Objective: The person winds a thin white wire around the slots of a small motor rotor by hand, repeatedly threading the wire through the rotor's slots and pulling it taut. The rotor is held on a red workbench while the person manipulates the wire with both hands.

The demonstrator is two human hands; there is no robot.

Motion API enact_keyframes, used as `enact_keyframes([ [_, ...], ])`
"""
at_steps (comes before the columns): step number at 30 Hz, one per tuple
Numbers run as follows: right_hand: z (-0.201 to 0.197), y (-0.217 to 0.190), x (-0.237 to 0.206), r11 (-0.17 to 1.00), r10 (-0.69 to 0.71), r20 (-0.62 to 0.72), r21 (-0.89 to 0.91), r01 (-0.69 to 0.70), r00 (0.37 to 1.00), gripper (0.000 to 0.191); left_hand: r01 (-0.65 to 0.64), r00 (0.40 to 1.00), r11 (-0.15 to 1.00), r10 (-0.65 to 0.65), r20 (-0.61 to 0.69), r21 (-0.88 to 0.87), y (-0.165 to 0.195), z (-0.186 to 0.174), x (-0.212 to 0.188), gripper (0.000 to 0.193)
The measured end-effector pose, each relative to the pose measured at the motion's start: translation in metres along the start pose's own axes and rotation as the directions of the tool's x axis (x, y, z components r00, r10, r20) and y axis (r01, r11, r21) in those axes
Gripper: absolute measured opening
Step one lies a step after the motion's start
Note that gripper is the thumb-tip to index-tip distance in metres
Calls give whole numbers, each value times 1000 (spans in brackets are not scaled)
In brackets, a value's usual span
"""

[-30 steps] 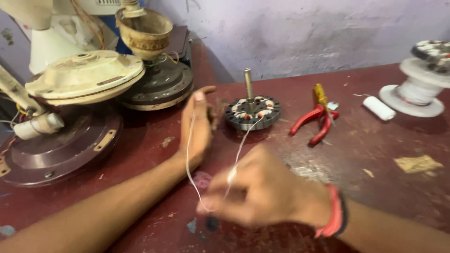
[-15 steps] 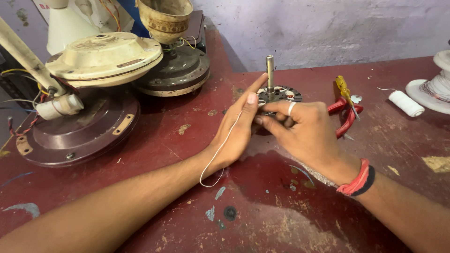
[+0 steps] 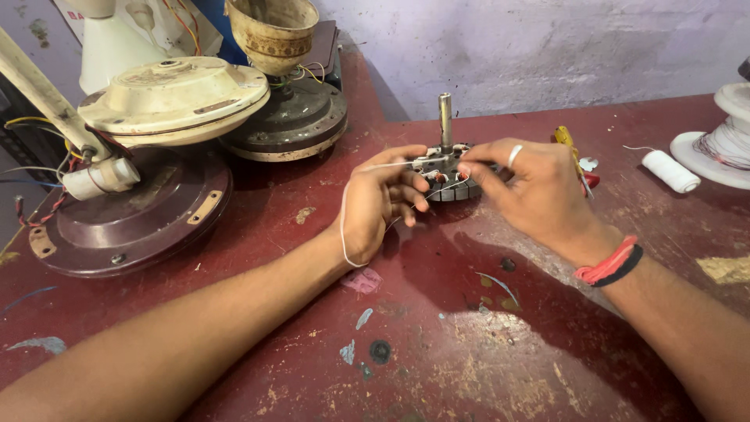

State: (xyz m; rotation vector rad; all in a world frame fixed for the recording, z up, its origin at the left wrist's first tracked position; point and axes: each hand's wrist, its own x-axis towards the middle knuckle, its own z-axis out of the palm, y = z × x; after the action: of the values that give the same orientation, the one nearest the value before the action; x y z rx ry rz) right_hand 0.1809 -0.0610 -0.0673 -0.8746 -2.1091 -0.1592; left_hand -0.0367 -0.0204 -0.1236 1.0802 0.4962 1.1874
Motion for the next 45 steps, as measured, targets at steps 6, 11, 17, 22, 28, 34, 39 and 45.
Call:
enact_keyframes([
  [6,3,-6,-3,976,-216,-10,10,216,976,12,157,983,983,-165,80,98,7,2,-5,68],
  [11,2,-8,-1,978,-209,-8,-12,209,978,11,59,976,948,-120,180,314,1,8,-9,44],
  [17,2,-5,-1,975,-220,-10,12,221,975,11,144,974,980,-165,158,137,7,8,-11,42],
  [22,8,4,-6,976,-205,-26,75,206,978,9,32,991,960,-67,119,278,-1,10,-12,26],
  [28,10,14,-5,837,332,-274,527,-147,903,10,-119,992,945,123,6,304,-11,11,-9,31],
  [34,26,-6,-8,454,519,161,780,-431,839,18,-235,967,874,256,9,425,-9,22,-17,29],
  [39,31,-10,-12,465,544,175,752,-468,821,15,-306,944,717,313,103,627,-5,28,-29,31],
  [45,4,11,-9,985,121,-258,151,-83,959,14,-282,927,685,375,7,672,-3,25,-24,33],
])
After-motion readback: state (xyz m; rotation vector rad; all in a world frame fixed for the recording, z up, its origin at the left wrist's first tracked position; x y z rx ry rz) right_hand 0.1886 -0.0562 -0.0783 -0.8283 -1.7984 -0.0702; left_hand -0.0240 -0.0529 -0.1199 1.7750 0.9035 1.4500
